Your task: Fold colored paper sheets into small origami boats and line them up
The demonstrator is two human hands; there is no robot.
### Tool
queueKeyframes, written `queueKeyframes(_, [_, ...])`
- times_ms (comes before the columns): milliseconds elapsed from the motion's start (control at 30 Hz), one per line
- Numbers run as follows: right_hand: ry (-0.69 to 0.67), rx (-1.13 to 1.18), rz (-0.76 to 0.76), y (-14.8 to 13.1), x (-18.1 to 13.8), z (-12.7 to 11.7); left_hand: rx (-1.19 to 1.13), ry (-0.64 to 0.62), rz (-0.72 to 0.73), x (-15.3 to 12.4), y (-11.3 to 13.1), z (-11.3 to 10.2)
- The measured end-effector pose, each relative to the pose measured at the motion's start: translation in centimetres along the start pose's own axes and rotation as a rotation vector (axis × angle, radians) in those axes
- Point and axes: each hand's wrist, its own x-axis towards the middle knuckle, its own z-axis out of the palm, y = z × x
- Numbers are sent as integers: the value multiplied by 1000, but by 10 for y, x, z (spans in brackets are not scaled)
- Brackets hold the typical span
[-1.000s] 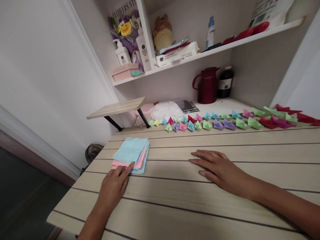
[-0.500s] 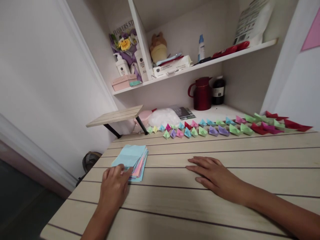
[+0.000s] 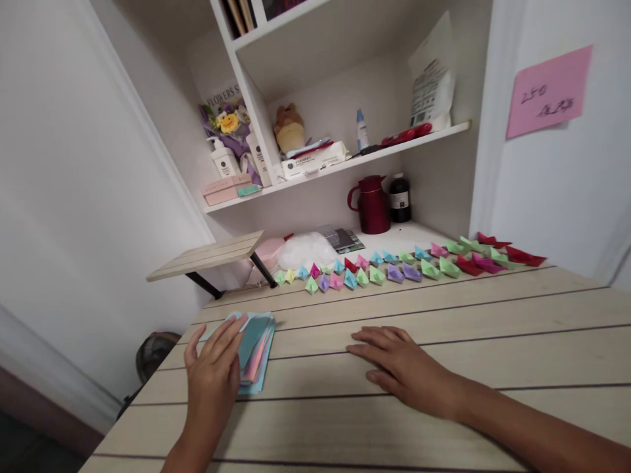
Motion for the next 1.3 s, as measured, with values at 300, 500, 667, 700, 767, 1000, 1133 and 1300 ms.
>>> queueKeyframes(300, [243,882,140,4,4,-20,-1336,-11,-1229,92,78,34])
queueKeyframes(500, [307,1453,257,8,1,-34,-1664,-335,-1297,76,97,87])
queueKeyframes(667, [310,1480,386,10,2,-32,-1768,-448,-1276,53,116,103])
queueKeyframes(700, [337,1485,408,10,2,-31,-1787,-457,-1271,51,120,105])
queueKeyframes(767, [387,1499,449,12,3,-31,-1819,-452,-1252,50,126,108])
queueKeyframes(1000, [472,1518,486,13,4,-39,-1848,-402,-1258,42,141,121])
queueKeyframes(1133, [433,1454,499,7,1,-38,-1857,-424,-1289,39,152,114])
queueKeyframes(1300, [480,1050,487,10,-1,-35,-1795,-441,-1355,40,160,107])
